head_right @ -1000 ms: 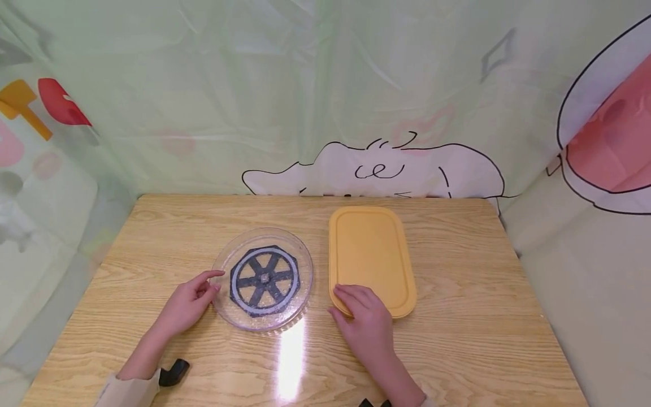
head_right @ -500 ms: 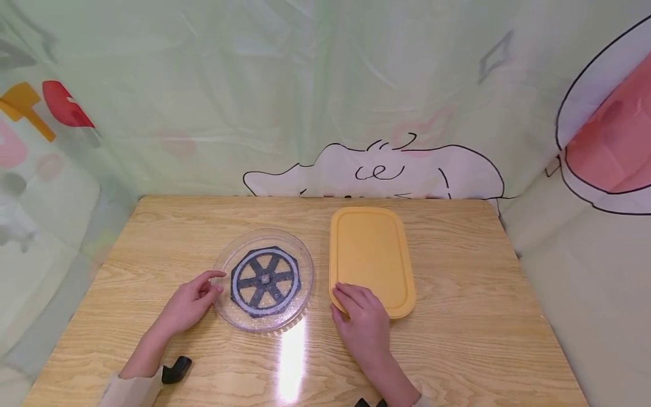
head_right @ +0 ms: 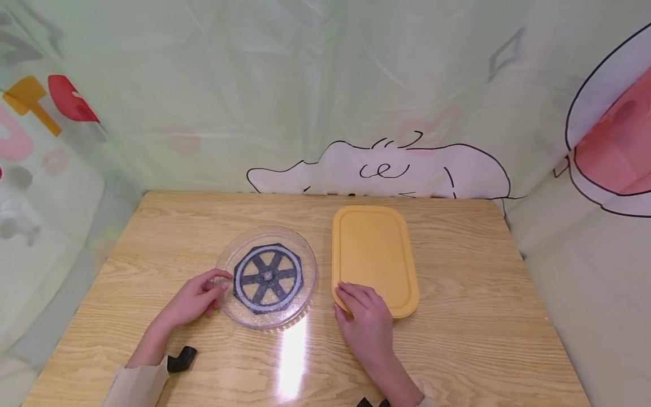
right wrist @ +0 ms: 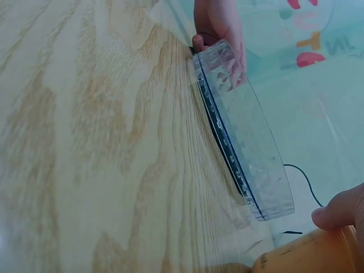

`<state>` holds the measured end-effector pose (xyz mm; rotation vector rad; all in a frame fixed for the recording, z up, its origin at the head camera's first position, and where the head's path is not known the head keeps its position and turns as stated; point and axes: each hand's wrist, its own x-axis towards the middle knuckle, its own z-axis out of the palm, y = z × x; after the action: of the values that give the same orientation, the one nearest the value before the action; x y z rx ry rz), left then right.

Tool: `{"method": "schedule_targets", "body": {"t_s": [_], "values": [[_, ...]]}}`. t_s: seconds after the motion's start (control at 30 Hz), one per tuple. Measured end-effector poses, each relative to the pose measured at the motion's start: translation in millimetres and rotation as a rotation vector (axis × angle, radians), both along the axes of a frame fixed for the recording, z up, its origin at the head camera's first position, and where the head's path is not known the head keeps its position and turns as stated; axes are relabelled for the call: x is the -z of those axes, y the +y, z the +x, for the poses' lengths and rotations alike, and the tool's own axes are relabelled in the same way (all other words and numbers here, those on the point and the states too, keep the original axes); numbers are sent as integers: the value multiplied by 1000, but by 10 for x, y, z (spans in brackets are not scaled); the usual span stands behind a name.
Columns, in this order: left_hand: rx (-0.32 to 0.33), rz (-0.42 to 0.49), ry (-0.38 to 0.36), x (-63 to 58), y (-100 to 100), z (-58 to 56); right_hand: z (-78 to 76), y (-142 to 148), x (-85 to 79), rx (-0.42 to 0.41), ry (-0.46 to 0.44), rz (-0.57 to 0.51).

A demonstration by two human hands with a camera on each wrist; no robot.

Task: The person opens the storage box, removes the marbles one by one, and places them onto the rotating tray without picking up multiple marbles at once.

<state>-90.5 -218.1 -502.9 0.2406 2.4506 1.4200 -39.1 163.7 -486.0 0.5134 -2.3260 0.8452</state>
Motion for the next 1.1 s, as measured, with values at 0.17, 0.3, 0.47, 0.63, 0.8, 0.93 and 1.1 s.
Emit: {"method": "schedule_targets", "body": {"t_s": [0.17,0.3,0.47,0.63,0.8,0.93,1.1], "values": [[57,85,-49,-1,-39,-23,8,15,-13,-8,0,10],[87,93,-64,-10,-70,-32,9,25,-28,-6,-23,19],[75,74,-59,4,-75,-28,13,19,-44,-6,-35,6],[53,63,-62,7,-70,-13,31,12,-75,-1,-61,-8],[43,66,-67,-2,-63,-15,35,19,-115,3,-55,-7],[32,64,-70,-21,-56,-18,16,13,-133,-12,40,-23],[23,63,-72,-32,-51,-19,-16,0,-160,-28,186,-52]]}}
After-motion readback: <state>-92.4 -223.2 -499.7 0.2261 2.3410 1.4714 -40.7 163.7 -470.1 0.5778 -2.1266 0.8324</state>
